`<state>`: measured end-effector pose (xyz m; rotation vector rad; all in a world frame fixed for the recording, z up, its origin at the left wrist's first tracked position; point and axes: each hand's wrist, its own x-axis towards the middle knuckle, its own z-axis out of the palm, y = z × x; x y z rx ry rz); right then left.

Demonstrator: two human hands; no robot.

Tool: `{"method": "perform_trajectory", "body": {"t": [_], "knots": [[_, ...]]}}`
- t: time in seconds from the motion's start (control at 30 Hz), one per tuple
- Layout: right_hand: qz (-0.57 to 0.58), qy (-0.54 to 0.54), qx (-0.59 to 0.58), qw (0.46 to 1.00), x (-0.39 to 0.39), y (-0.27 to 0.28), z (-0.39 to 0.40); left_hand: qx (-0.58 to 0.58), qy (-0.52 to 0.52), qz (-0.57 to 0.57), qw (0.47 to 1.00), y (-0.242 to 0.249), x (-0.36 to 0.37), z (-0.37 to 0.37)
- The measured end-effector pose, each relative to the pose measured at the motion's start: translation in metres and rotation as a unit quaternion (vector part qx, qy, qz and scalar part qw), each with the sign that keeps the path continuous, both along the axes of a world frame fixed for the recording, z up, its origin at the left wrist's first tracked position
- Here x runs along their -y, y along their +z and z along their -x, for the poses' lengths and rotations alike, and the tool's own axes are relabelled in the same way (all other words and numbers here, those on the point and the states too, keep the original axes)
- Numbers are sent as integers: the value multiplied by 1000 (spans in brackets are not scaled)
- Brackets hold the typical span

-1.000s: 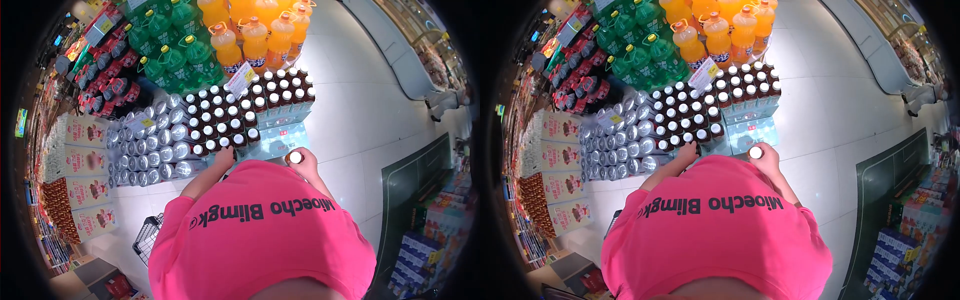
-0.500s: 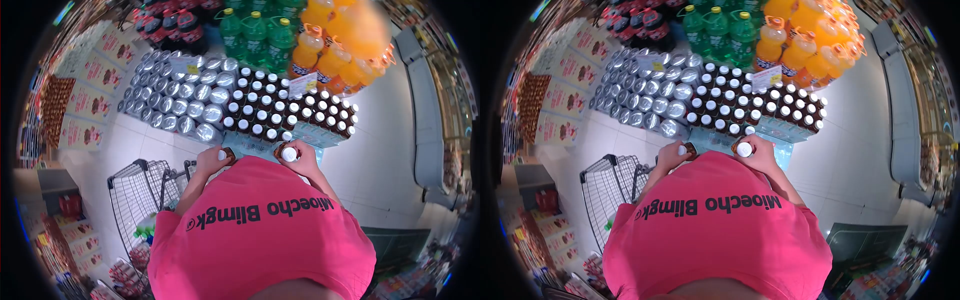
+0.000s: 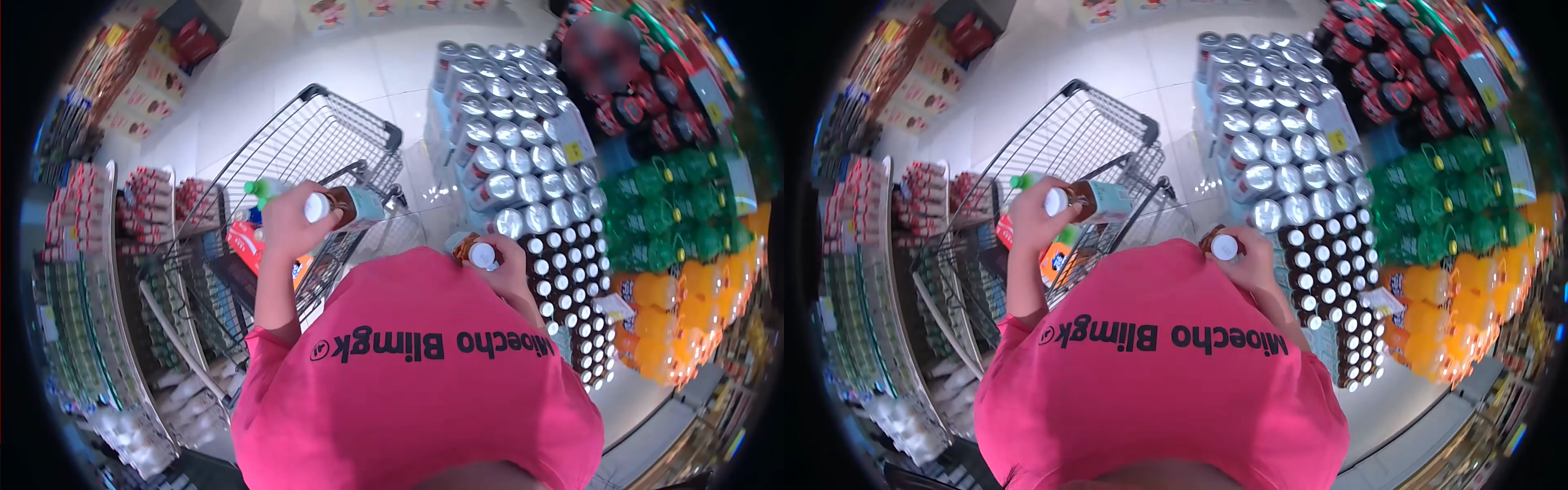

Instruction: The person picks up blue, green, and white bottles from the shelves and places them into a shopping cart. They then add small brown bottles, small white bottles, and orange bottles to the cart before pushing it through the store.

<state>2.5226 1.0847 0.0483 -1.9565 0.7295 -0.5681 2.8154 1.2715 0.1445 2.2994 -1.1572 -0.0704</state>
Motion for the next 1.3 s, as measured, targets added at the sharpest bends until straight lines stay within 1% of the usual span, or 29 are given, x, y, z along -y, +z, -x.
{"method": "perform_trajectory", "body": {"t": [0.07,0.13,0.2,0.27,0.3,0.33,0.4,0.43,0.47,0.53,0.57,0.63,0.67,0.73,0.77,0.8,0.87,0.9,0.93,1.0,1.07,1.1,1.13,1.23,1.3], "knots": [[-37,21,2,999,-2,7,-41,-24,78,11,997,9,-27,-34],[-58,62,35,996,0,6,-77,-3,127,20,992,9,-50,-67],[-81,93,65,990,-4,7,-110,10,165,14,986,5,-66,-97],[-100,118,96,983,-5,18,-147,35,192,-12,981,-10,-73,-125],[-63,140,90,984,-4,21,-162,31,204,-16,978,-19,-74,-139],[-57,155,91,982,-4,24,-177,27,215,-21,976,-28,-73,-150],[-43,183,91,978,-2,30,-208,12,231,-56,971,-43,-67,-168],[-12,202,98,974,0,36,-224,-7,232,-61,971,-56,-63,-178],[-22,209,91,973,2,37,-239,-37,227,-80,970,-66,-58,-183],[-43,225,74,971,7,33,-270,-52,212,-91,972,-93,-49,-189],[-57,230,72,969,7,30,-286,-80,204,-83,972,-115,-46,-193],[-83,244,69,964,8,21,-324,-109,191,-120,968,-141,-38,-192],[-47,273,31,961,10,13,-343,-115,203,-120,965,-169,-36,-192],[23,327,-46,944,9,-3,-377,-162,202,-109,960,-200,-36,-184],[42,355,-50,932,2,-5,-397,-160,203,-128,958,-213,-35,-179],[34,371,-59,926,-2,-22,-413,-159,203,-146,955,-225,-34,-175],[8,396,-67,916,-9,-68,-443,-194,231,-155,941,-238,-27,-163],[22,402,-89,911,-13,-94,-455,-209,243,-161,933,-245,-24,-161],[21,412,-84,907,-20,-111,-468,-207,243,-165,933,-256,-23,-161],[2,400,-55,915,-33,-161,-488,-201,244,-173,933,-284,-20,-159],[-34,407,-94,908,-46,-202,-501,-212,243,-193,927,-301,-19,-158],[-51,410,-113,904,-54,-209,-508,-211,246,-203,924,-307,-19,-158],[-37,432,-133,891,-60,-215,-512,-210,249,-213,921,-314,-18,-157],[-1,481,-183,857,-76,-233,-518,-144,268,-266,915,-338,-7,-150],[7,509,-186,840,-84,-240,-516,-134,241,-316,908,-348,-4,-148]]}}
